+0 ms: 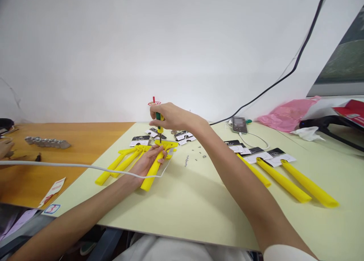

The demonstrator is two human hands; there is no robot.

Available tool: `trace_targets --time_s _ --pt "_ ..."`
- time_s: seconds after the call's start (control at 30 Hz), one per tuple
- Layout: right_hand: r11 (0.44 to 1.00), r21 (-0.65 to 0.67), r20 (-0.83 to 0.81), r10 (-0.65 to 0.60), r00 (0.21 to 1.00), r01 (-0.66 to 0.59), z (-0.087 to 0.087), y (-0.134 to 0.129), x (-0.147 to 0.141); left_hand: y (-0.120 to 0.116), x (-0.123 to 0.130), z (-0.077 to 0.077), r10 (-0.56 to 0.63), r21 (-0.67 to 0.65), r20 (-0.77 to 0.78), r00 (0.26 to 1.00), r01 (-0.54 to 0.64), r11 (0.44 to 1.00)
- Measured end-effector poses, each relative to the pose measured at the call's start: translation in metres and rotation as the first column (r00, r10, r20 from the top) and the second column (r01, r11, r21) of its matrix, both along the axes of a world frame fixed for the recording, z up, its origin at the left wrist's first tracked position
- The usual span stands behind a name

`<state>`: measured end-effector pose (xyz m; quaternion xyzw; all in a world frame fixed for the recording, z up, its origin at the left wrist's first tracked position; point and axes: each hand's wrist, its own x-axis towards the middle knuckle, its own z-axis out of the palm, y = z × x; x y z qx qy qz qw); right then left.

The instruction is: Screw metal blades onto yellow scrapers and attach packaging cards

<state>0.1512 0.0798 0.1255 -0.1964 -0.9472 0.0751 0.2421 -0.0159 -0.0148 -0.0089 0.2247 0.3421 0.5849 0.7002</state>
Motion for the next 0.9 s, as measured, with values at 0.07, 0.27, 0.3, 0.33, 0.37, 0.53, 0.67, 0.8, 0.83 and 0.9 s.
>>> trace_targets --time_s 0.07,0.27,0.3,0.33,0.37,0.53,0.67,0.8,0.83,0.9 --pt "0.998 -0.064 0.028 0.0 1.0 0.002 -0.001 0.0 0.002 0.0 0.0 0.0 0.013 -0.008 -0.002 1.0 -0.013 1.0" --pt "0.991 -0.134 0.022 0.021 1.0 -0.017 0.002 0.002 0.003 0.001 -0.001 0.001 0.028 -0.013 -0.009 1.0 -0.028 1.0" --pt "0.995 -0.099 0.01 0.019 1.0 -0.018 0.002 0.002 0.003 0.001 0.0 0.001 0.017 -0.01 -0.011 1.0 -0.017 1.0" --pt "0.997 -0.069 0.003 0.017 1.0 -0.016 0.002 0.002 0.002 0.0 0.0 0.001 0.005 -0.008 -0.013 1.0 -0.005 1.0" --pt "0.999 -0.051 0.001 0.013 1.0 -0.013 0.002 0.002 0.002 0.0 0.0 0.002 -0.005 -0.006 -0.012 1.0 0.005 1.0" --pt "0.986 -0.162 0.052 0.044 0.998 -0.035 0.001 0.001 0.005 0.001 0.001 -0.002 0.02 -0.014 -0.008 1.0 -0.02 1.0" --pt "0.978 -0.176 -0.02 0.108 0.994 -0.11 0.0 0.004 0.004 0.003 -0.002 -0.005 0.014 0.007 -0.003 1.0 -0.014 1.0" --pt "0.986 -0.142 -0.078 0.077 0.994 -0.087 -0.001 0.006 0.001 0.004 -0.003 -0.007 -0.009 0.031 0.036 0.999 0.008 0.999" --pt "0.986 -0.143 -0.082 0.075 0.994 -0.086 -0.001 0.006 0.0 0.004 -0.003 -0.008 -0.019 0.037 0.044 0.999 0.017 0.999" --pt "0.988 -0.129 -0.084 0.076 0.994 -0.087 -0.001 0.006 0.0 0.005 -0.004 -0.009 -0.031 0.038 0.051 0.998 0.029 0.999"
